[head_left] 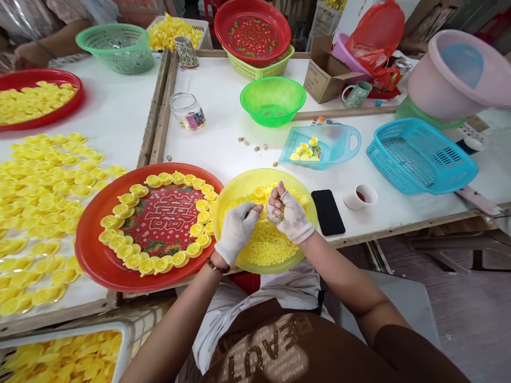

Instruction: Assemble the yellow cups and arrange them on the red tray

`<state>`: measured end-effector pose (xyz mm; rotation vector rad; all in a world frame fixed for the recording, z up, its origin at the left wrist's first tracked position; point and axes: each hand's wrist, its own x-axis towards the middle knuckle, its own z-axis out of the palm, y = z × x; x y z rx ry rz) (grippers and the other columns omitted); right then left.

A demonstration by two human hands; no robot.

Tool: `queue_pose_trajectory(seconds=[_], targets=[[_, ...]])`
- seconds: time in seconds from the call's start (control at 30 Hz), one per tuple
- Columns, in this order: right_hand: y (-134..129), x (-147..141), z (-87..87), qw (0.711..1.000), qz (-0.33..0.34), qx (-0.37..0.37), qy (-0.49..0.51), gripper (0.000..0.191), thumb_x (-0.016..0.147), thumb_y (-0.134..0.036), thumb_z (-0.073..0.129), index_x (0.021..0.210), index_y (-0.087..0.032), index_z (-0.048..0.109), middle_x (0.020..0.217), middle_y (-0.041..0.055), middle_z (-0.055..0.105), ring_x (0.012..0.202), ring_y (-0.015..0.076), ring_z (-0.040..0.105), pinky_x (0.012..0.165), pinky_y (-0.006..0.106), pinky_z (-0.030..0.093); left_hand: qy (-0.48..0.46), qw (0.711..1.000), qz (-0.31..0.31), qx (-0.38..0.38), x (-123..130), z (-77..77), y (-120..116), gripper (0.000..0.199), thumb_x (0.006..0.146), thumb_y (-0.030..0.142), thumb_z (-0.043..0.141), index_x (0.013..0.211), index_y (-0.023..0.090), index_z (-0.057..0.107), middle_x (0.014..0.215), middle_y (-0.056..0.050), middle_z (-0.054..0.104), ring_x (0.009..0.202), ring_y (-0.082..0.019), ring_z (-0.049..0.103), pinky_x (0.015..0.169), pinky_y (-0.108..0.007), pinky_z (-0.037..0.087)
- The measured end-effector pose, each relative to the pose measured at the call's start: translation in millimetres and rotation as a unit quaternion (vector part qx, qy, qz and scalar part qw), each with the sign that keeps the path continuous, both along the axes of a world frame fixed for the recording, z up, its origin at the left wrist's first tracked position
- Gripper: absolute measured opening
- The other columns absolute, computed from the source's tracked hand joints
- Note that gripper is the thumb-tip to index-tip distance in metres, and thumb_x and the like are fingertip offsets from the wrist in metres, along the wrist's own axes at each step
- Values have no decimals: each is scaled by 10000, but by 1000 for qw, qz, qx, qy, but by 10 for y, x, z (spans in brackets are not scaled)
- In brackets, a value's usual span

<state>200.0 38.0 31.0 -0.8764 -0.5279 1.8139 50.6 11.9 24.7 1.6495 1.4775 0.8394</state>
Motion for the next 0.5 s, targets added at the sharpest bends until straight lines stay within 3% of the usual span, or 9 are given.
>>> queue_pose_trajectory(seconds=[0.13, 0.23, 0.33, 0.4, 0.5], targets=[[12, -38, -48, 1000, -5, -11, -14, 546, 861, -669, 691, 718, -217, 419, 577, -94, 358, 434, 53, 315, 402, 191, 252, 133, 985, 15, 113, -11, -71, -20, 326, 972, 394, 512, 750, 200, 653, 830, -79, 670, 809, -217, 631, 750, -337, 510], [-10, -61, -84, 999, -13, -8, -51, 537, 844, -663, 711, 719, -211, 449, 578, -89, 393, 441, 52, 349, 416, 192, 278, 171, 976, 1, 133, -96, -103, -76, 274, 981, 398, 543, 1076, 189, 693, 1035, -109, 711, 944, -248, 673, 833, -359, 533], [-20, -87, -69, 998, -16, 3, -66, 543, 816, -665, 738, 715, -210, 460, 575, -89, 403, 438, 53, 352, 408, 195, 266, 232, 962, -42, 135, -188, -105, -144, 438, 895, 401, 688, 1272, 184, 637, 1186, -129, 688, 1059, -293, 670, 898, -396, 530], [5, -94, -24, 998, -18, 12, -63, 542, 816, -661, 742, 716, -212, 456, 571, -92, 391, 431, 51, 341, 400, 194, 244, 264, 954, -51, 132, -211, -89, -146, 454, 872, 375, 714, 1278, 187, 634, 1181, -126, 691, 1067, -306, 669, 897, -404, 524], [103, -90, 67, 997, -30, 42, -60, 514, 854, -636, 718, 723, -214, 457, 569, -90, 384, 435, 51, 329, 398, 190, 236, 273, 953, -4, 128, -163, -39, -19, 317, 942, 345, 617, 1210, 181, 655, 1079, -117, 707, 981, -281, 680, 846, -384, 518]])
